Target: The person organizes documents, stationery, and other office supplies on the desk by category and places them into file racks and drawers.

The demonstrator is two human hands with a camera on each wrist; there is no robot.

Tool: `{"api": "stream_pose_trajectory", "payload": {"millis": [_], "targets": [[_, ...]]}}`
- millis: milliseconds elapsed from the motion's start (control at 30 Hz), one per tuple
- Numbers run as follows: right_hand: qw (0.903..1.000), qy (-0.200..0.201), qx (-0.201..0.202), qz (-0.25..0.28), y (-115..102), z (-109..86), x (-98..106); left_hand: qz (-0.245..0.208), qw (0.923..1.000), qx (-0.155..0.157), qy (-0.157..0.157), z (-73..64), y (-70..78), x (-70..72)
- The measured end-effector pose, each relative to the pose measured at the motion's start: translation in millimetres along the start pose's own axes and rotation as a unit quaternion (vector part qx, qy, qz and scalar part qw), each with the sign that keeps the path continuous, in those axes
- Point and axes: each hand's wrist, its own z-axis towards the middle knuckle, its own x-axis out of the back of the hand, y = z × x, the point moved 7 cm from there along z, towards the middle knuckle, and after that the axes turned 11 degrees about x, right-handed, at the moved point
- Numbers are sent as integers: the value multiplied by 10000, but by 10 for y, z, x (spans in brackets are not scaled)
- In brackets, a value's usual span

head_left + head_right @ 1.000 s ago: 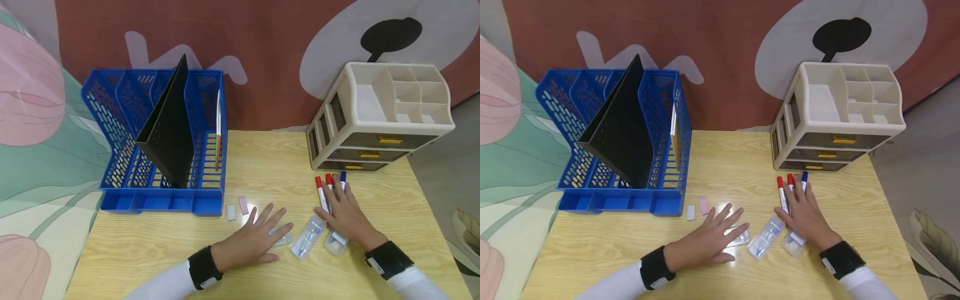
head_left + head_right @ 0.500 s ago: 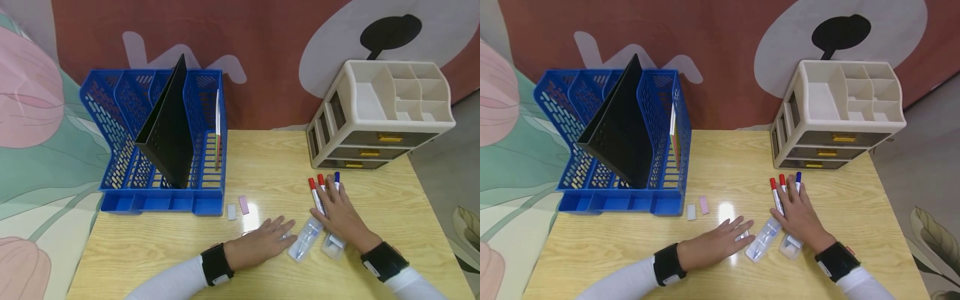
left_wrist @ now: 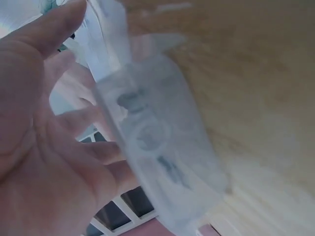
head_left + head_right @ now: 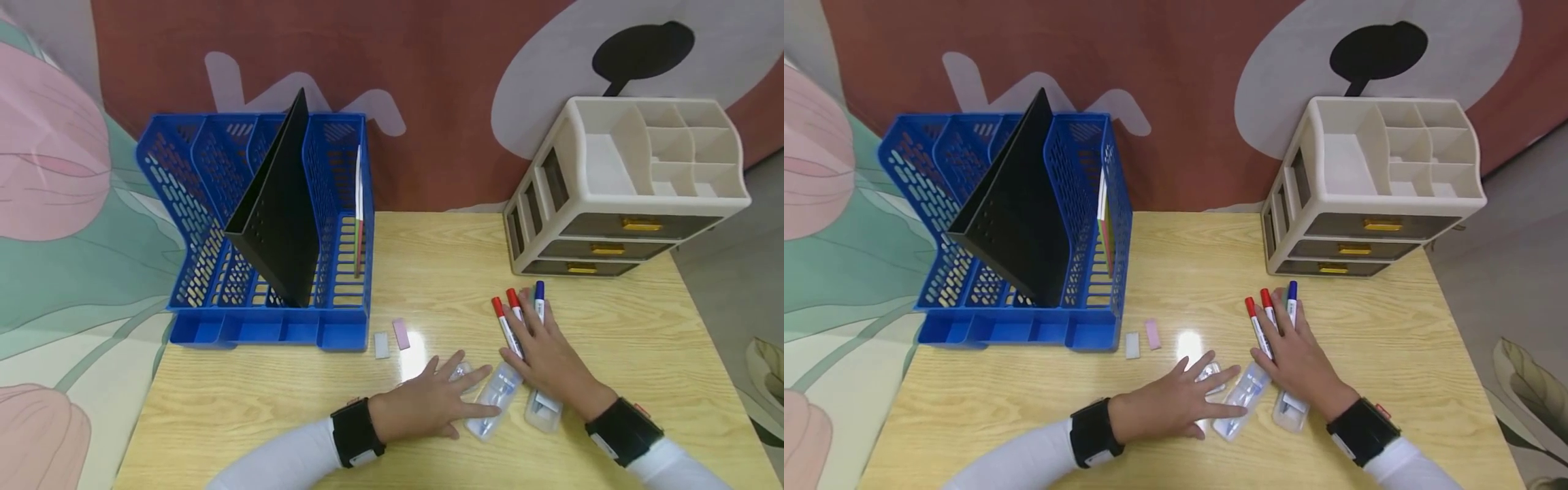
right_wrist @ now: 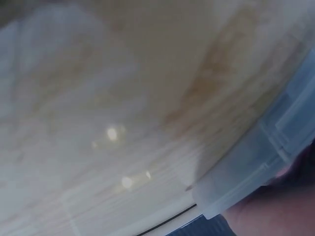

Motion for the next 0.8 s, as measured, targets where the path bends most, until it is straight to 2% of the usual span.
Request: {"api": "stream_pose_trajectory", "payload": {"millis": [133, 233, 533, 800], "targets": [[9999, -109, 124, 17, -76, 31, -17, 332, 9994, -56, 17, -24, 40, 20], [9995, -179, 273, 30, -108, 87, -32, 402, 9992, -67, 12, -43, 45, 36], [9948, -128, 1005, -132, -153, 265, -49, 345, 9991, -150, 171, -106, 48, 73], [9906, -72, 1345, -235, -181, 494, -60, 180, 9994, 62, 299, -171, -85, 109]]}}
